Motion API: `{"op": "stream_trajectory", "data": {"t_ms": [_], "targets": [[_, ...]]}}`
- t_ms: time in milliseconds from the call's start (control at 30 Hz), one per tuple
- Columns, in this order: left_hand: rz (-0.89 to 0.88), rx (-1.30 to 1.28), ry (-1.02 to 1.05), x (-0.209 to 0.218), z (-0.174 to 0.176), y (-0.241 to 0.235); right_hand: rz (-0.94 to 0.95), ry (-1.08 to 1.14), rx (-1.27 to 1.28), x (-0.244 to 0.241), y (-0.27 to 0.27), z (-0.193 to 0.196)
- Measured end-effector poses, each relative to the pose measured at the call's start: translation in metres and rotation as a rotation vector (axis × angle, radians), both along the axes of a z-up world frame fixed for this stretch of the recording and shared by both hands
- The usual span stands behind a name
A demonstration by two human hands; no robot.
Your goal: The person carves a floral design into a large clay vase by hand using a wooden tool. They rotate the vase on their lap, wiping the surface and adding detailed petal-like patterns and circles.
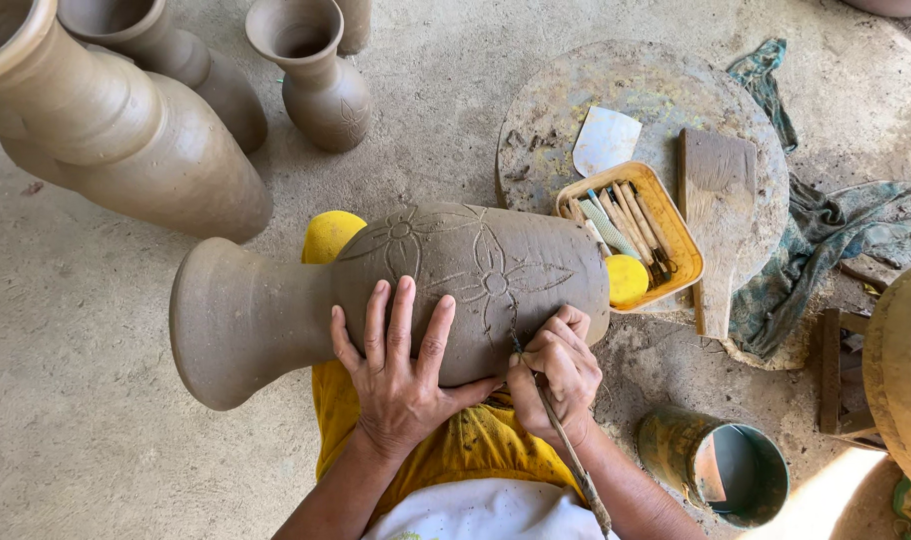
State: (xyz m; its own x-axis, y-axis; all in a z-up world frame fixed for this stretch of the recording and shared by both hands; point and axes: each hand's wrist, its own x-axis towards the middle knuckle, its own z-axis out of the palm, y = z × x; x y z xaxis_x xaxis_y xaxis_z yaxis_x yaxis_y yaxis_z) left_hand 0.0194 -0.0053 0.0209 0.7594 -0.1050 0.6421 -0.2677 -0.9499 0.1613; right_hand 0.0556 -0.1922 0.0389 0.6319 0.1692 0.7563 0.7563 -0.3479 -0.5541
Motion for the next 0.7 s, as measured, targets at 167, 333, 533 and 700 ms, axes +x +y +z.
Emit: {"op": "stream_trajectory", "data": {"t_ms": [167,333,533,700], "targets": [[0.001,0.003,0.0,-0.002,-0.003,0.001,0.061,-0.017,-0.011,0.001,-0.003,0.0],[-0.001,0.001,0.006,-0.001,-0.004,0.0,0.138,-0.014,-0.027,-0.001,-0.007,-0.007],[-0.009,-0.004,0.041,-0.003,0.0,0.001,0.303,0.187,0.061,0.003,-0.028,-0.024],[-0.043,0.138,0.044,0.007,0.001,-0.018,0.342,0.183,0.519,0.009,-0.024,-0.04]]}}
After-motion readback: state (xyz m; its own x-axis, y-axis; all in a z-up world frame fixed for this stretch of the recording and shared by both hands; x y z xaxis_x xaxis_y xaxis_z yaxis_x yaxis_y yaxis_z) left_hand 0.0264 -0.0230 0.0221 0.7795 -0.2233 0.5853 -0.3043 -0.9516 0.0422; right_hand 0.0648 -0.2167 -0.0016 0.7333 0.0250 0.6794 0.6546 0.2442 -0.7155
